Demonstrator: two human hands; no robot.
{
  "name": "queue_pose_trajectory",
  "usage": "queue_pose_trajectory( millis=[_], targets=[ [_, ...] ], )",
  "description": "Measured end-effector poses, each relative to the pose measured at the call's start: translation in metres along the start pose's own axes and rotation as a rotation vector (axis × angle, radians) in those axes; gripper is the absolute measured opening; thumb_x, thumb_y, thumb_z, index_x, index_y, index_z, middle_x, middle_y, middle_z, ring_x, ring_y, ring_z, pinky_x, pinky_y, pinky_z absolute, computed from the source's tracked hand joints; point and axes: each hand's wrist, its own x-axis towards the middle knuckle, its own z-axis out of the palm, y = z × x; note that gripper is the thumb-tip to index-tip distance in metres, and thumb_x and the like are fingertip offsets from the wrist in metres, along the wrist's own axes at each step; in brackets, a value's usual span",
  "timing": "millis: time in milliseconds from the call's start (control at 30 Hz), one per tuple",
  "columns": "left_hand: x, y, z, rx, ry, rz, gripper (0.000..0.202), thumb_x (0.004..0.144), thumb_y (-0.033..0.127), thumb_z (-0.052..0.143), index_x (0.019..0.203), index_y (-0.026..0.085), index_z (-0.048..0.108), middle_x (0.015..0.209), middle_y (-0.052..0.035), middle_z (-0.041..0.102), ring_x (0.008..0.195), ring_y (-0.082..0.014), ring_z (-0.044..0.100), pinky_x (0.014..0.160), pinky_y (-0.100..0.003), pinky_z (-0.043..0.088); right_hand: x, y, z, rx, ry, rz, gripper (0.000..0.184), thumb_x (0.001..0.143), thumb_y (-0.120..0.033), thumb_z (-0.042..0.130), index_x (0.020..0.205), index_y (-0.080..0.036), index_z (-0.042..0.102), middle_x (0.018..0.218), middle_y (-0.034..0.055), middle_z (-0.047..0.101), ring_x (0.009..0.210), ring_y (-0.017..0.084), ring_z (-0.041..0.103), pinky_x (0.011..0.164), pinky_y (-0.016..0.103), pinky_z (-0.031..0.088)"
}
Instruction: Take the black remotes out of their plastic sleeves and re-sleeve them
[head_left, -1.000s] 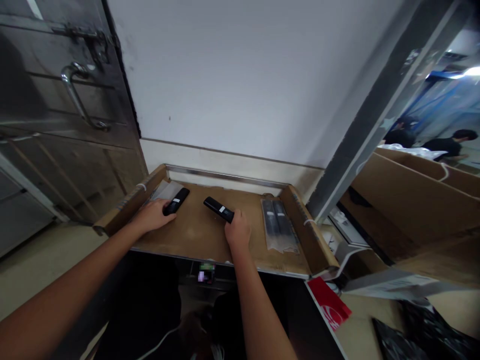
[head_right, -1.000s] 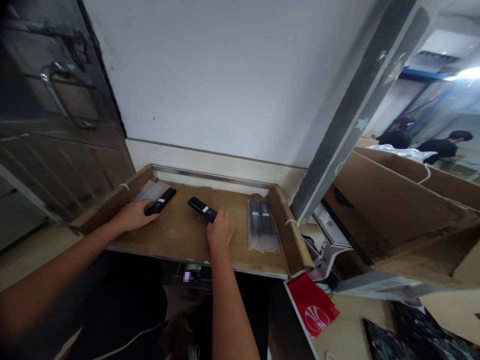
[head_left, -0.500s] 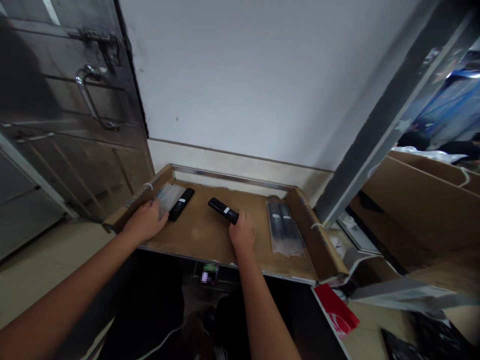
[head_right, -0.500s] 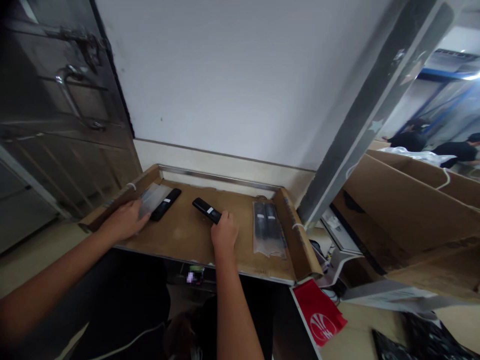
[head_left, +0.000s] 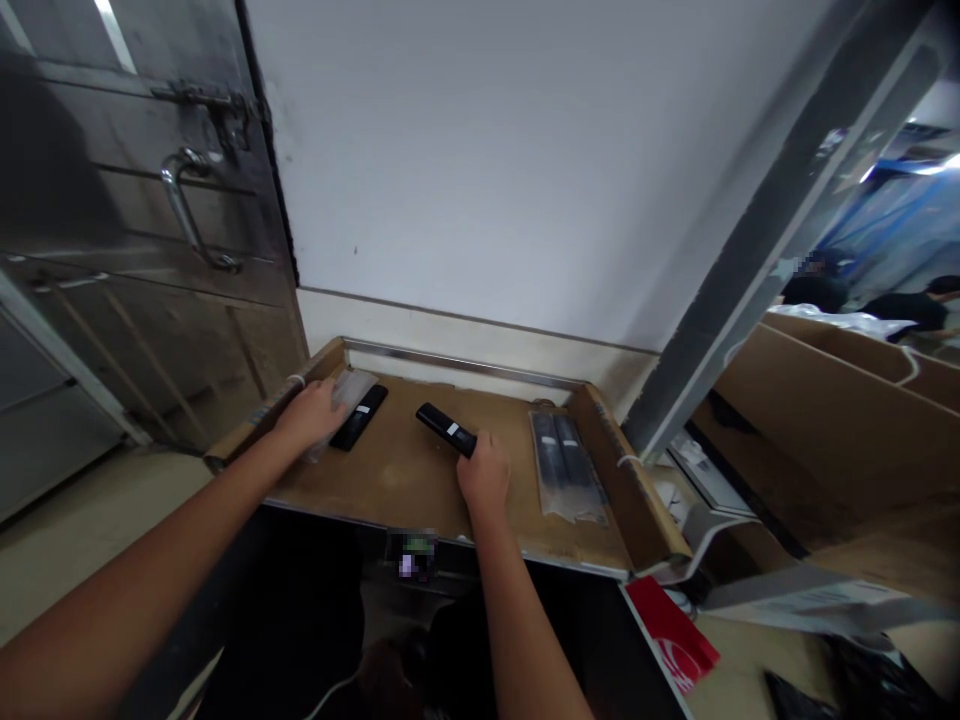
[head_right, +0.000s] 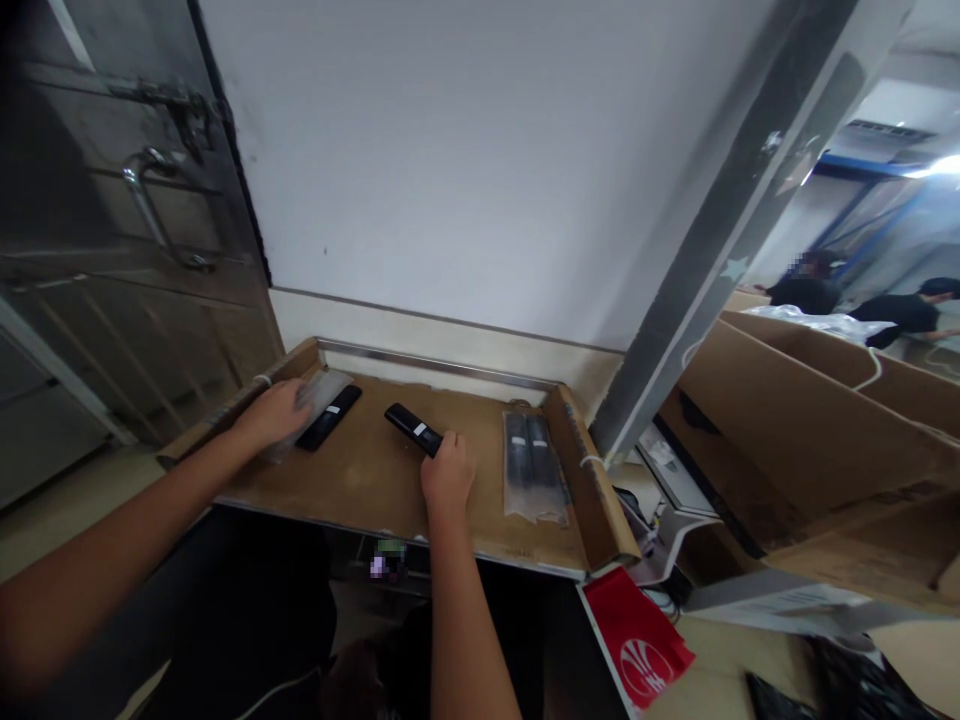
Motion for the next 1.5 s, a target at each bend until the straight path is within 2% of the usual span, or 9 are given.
queue_pose_trajectory(
  millis=[133, 333, 467, 600, 733, 867, 1000, 1200, 1500],
  targets=[
    [-0.044, 0.005, -0.003, 0.227, -0.076, -0.006, 0.048, 0.085, 0.032, 0.046, 0.127, 0.008, 0.055, 0.119, -0.0232, 0.06, 0.108, -0.0363, 0.062, 0.09, -0.043, 0.049, 0.001, 0.001, 0.002, -0.007, -0.007, -0.011, 0.013, 0.084, -0.014, 0.057, 0.096, -0.017, 0.059, 0.095, 0.0088, 0.063, 0.087, 0.022, 0.059, 0.073, 0.03, 0.037],
    [-0.08, -0.005, -0.009, 0.272, -0.034, 0.066, 0.041, 0.083, 0.019, 0.043, 0.119, 0.01, 0.06, 0.113, -0.0185, 0.064, 0.104, -0.0304, 0.063, 0.093, -0.04, 0.048, 0.0, 0.001, 0.002, 0.001, -0.016, -0.01, 0.014, 0.085, -0.016, 0.054, 0.098, -0.017, 0.06, 0.095, 0.0085, 0.063, 0.087, 0.022, 0.059, 0.074, 0.031, 0.038],
    [-0.084, -0.012, -0.015, 0.289, -0.097, 0.121, 0.031, 0.08, 0.013, 0.045, 0.102, 0.013, 0.067, 0.104, -0.0159, 0.068, 0.102, -0.0289, 0.064, 0.091, -0.038, 0.048, 0.001, 0.001, 0.002, 0.004, -0.023, 0.005, 0.016, 0.084, -0.015, 0.054, 0.099, -0.017, 0.061, 0.096, 0.0094, 0.063, 0.088, 0.022, 0.059, 0.075, 0.031, 0.038],
    [-0.088, -0.016, -0.02, 0.259, -0.185, 0.143, 0.021, 0.083, 0.02, 0.047, 0.08, 0.017, 0.067, 0.093, -0.0137, 0.068, 0.093, -0.0281, 0.066, 0.085, -0.038, 0.049, 0.001, 0.001, 0.002, 0.011, -0.026, 0.004, 0.016, 0.084, -0.015, 0.055, 0.098, -0.017, 0.061, 0.096, 0.0093, 0.063, 0.088, 0.022, 0.058, 0.075, 0.031, 0.037],
    [-0.093, -0.021, -0.021, 0.215, -0.006, 0.242, 0.019, 0.082, 0.018, 0.046, 0.092, 0.017, 0.063, 0.101, -0.012, 0.065, 0.103, -0.0268, 0.06, 0.093, -0.037, 0.046, 0.0, 0.001, 0.002, 0.007, -0.025, -0.001, 0.016, 0.085, -0.016, 0.054, 0.099, -0.016, 0.06, 0.097, 0.0095, 0.064, 0.088, 0.022, 0.059, 0.075, 0.031, 0.037],
    [-0.095, -0.024, -0.019, 0.197, 0.063, 0.237, 0.014, 0.083, 0.019, 0.047, 0.091, 0.018, 0.059, 0.094, -0.0096, 0.062, 0.094, -0.0252, 0.06, 0.087, -0.036, 0.047, 0.001, 0.0, 0.002, -0.003, -0.026, 0.005, 0.015, 0.084, -0.015, 0.054, 0.098, -0.017, 0.061, 0.095, 0.0091, 0.064, 0.088, 0.023, 0.059, 0.075, 0.031, 0.037],
    [-0.087, -0.02, -0.019, 0.256, 0.172, 0.298, 0.028, 0.086, 0.019, 0.046, 0.11, 0.015, 0.061, 0.111, -0.0136, 0.062, 0.103, -0.0283, 0.057, 0.094, -0.04, 0.045, 0.001, 0.0, 0.001, 0.006, -0.038, -0.004, 0.019, 0.084, -0.015, 0.054, 0.102, -0.017, 0.061, 0.097, 0.0096, 0.064, 0.088, 0.023, 0.059, 0.075, 0.031, 0.037],
    [-0.073, -0.018, -0.015, 0.392, -0.003, 0.278, 0.029, 0.091, 0.016, 0.04, 0.088, 0.016, 0.069, 0.095, -0.0144, 0.065, 0.094, -0.0288, 0.063, 0.081, -0.039, 0.048, 0.0, 0.0, -0.001, 0.001, -0.05, 0.009, 0.016, 0.085, -0.017, 0.056, 0.1, -0.017, 0.061, 0.097, 0.0103, 0.064, 0.089, 0.022, 0.059, 0.076, 0.031, 0.037],
    [-0.091, -0.017, -0.01, 0.252, -0.105, 0.222, 0.029, 0.084, 0.014, 0.042, 0.1, 0.013, 0.066, 0.105, -0.0151, 0.066, 0.098, -0.0279, 0.066, 0.089, -0.039, 0.05, 0.001, 0.002, 0.003, 0.001, -0.022, -0.01, 0.016, 0.084, -0.016, 0.055, 0.099, -0.017, 0.061, 0.095, 0.0088, 0.064, 0.086, 0.022, 0.059, 0.074, 0.031, 0.037]
  ],
)
